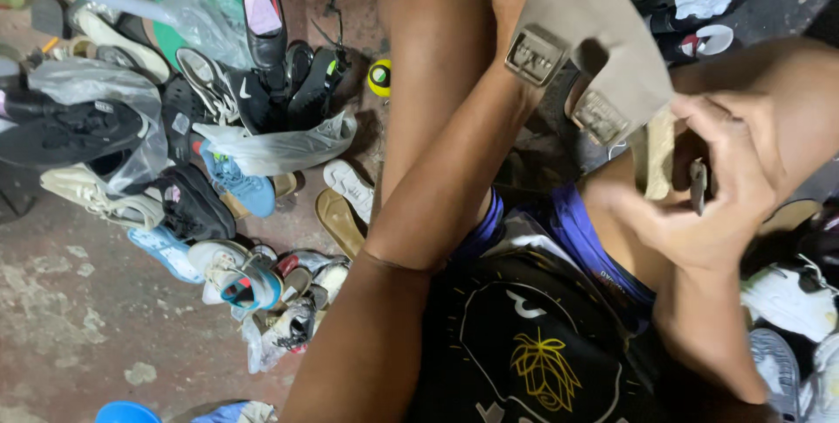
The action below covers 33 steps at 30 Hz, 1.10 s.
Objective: The person sits on the floor holding a sandal footbed across their lap and trims its cork edge using a curved hand blade, rotating the sandal to work around the sides. They continue shaving the cork surface and edges, repositioning the sandal repeatedly as material is removed.
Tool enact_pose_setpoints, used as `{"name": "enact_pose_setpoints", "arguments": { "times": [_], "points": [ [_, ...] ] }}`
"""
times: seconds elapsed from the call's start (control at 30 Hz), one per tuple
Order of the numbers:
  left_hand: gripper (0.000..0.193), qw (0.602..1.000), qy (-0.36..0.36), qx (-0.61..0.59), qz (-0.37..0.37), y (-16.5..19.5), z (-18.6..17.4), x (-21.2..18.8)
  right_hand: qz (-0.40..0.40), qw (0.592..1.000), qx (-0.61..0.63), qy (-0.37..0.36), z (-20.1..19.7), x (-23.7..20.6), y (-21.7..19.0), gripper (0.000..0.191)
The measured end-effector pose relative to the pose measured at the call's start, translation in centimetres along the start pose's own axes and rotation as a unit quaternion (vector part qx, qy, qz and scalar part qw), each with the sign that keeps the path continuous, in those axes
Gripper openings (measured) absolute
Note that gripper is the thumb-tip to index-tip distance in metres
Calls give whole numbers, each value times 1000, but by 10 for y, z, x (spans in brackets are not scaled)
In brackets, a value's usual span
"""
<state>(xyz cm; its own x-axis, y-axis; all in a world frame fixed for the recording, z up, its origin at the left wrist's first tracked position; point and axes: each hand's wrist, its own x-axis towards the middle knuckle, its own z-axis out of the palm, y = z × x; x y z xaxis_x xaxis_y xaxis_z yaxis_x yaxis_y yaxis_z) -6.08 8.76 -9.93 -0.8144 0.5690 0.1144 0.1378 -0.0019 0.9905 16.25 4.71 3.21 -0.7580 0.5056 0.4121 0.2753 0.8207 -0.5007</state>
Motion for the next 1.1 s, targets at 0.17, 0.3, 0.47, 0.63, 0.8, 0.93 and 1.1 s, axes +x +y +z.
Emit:
{"name": "enact_pose_setpoints", "arguments": {
  "times": [0.17,0.3,0.47,0.63,0.8,0.93,1.1],
  "points": [
    [22,999,24,20,20,12,-30,3,57,986,53,149,2,2,8,49],
    [32,980,-51,30,188,69,-80,3,164,968,95,167,-13,15,13,31],
    [77,858,-233,217,404,122,-88,-16,255,957,108,88,-20,36,18,17],
    [52,850,-229,248,404,104,-71,-17,289,931,219,30,-10,36,29,15],
    [28,912,-289,125,262,81,-69,-14,237,962,108,-79,-15,25,55,23],
    [42,924,-326,121,157,77,-72,-9,143,977,63,-144,-17,29,71,20],
    [48,939,-296,94,150,86,-75,-8,47,989,-17,-140,-21,47,65,19]
  ]
}}
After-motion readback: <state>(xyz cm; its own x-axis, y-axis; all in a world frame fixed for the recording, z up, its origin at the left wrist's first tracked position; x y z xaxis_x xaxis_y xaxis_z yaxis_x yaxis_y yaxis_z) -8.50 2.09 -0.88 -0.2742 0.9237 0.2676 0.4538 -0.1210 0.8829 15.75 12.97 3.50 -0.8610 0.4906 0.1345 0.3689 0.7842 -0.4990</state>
